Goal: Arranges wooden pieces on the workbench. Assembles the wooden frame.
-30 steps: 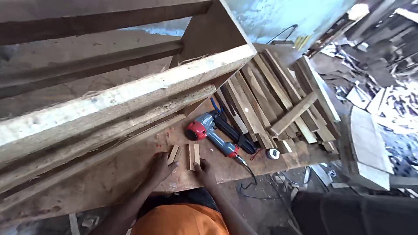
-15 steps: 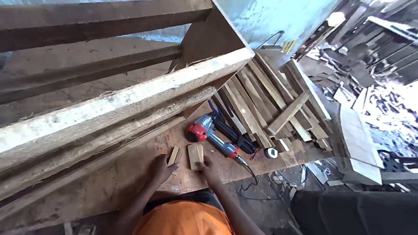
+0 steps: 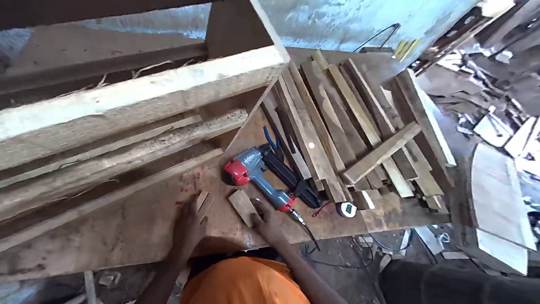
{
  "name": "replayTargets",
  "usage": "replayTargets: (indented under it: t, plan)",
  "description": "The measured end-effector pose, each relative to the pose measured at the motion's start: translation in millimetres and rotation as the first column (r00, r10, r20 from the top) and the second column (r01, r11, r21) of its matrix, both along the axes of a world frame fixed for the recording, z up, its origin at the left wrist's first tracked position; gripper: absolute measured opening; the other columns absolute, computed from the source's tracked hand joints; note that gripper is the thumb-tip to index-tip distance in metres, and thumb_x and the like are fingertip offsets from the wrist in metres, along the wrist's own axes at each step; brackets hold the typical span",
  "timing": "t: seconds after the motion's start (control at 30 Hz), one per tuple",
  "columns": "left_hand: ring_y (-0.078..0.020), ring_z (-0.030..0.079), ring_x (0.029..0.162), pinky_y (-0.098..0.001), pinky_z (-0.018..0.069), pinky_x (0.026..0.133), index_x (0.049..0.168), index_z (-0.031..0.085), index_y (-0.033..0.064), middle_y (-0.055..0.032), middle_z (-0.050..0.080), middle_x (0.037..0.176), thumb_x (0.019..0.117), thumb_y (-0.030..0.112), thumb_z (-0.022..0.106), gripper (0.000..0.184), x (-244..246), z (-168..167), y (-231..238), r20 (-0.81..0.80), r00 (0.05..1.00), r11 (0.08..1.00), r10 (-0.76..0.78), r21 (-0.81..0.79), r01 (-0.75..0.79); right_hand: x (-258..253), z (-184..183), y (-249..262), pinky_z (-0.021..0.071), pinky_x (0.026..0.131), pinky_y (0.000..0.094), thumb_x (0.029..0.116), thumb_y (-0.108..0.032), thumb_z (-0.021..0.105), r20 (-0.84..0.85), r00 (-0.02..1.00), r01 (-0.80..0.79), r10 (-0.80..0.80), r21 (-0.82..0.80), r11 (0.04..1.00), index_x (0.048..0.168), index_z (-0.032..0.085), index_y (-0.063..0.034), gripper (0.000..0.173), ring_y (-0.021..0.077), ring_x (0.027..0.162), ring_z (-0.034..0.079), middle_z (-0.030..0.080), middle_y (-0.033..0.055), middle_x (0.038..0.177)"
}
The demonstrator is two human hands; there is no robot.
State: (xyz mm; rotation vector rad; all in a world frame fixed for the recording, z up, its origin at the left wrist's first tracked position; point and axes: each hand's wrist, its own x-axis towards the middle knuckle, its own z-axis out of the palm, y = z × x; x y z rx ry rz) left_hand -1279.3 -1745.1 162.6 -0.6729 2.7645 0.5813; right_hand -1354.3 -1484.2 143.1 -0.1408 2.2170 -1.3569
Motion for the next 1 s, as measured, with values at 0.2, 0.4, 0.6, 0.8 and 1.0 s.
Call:
replayTargets:
  t: [0.2, 0.4, 0.6, 0.8, 1.0]
  plan:
    - [-0.0407, 0.056, 0.130, -0.0606, 0.0491, 0.104, 0.157, 0.040, 0.0182, -0.0171, 0.057, 0.145, 0.0905, 0.028, 0.077, 0.077, 32.4, 12.7, -67.5, 0.050, 0.996, 0.997, 0.072, -0.026, -0.071, -3.0, 3.2, -2.3, 0.0534, 0.100, 0.0547, 0.0987, -0.025, 0.058, -0.185, 0.965, -0.144, 0.187, 0.221, 0.964, 0.151, 0.050, -0.0147, 0.054, 0.0304, 0.121, 0.064, 0.060, 0.0155, 0.140]
    - [-0.0382, 0.059, 0.127, -0.0587, 0.0500, 0.104, 0.152, 0.045, 0.0139, -0.0177, 0.058, 0.142, 0.0895, 0.035, 0.079, 0.074, 42.5, 17.2, -105.4, 0.130, 0.980, 0.988, 0.153, 0.002, -0.155, 16.1, 6.8, -26.3, 0.0596, 0.088, 0.0494, 0.0897, -0.024, 0.072, -0.406, 0.902, -0.070, 0.148, 0.202, 0.977, 0.147, 0.053, -0.0136, 0.061, 0.0254, 0.108, 0.067, 0.060, 0.0120, 0.137]
    - [-0.0235, 0.069, 0.104, -0.0442, 0.0585, 0.089, 0.142, 0.056, 0.0101, -0.0127, 0.069, 0.120, 0.1001, 0.015, 0.066, 0.043, 59.4, 42.6, -117.6, 0.083, 0.799, 0.361, 0.596, 0.861, -0.359, 22.5, -13.7, -60.3, 0.0525, 0.100, 0.0564, 0.0893, -0.024, 0.072, -0.446, 0.825, -0.178, 0.345, 0.375, 0.910, 0.146, 0.056, -0.0228, 0.059, 0.0340, 0.127, 0.058, 0.059, 0.0062, 0.144]
    - [-0.0207, 0.071, 0.105, -0.0458, 0.0596, 0.091, 0.129, 0.062, 0.0168, -0.0079, 0.072, 0.116, 0.0921, 0.031, 0.064, 0.040, 70.9, 62.5, -119.3, 0.158, 0.791, -0.176, 0.591, 0.982, -0.065, 26.4, -6.3, -69.6, 0.0541, 0.096, 0.0592, 0.0868, -0.035, 0.077, -0.373, 0.870, -0.164, 0.323, 0.399, 0.902, 0.148, 0.053, -0.0210, 0.067, 0.0374, 0.124, 0.060, 0.059, 0.0118, 0.141]
    - [-0.0238, 0.070, 0.100, -0.0414, 0.0605, 0.088, 0.142, 0.056, 0.0171, -0.0121, 0.067, 0.123, 0.0818, 0.059, 0.077, 0.076, 58.2, 44.0, -114.6, 0.135, 0.877, -0.455, 0.460, 0.884, 0.103, 21.5, -12.4, -68.0, 0.0556, 0.094, 0.0574, 0.0870, -0.040, 0.078, -0.388, 0.861, -0.162, 0.330, 0.406, 0.900, 0.146, 0.054, -0.0200, 0.066, 0.0359, 0.120, 0.062, 0.062, 0.0109, 0.135]
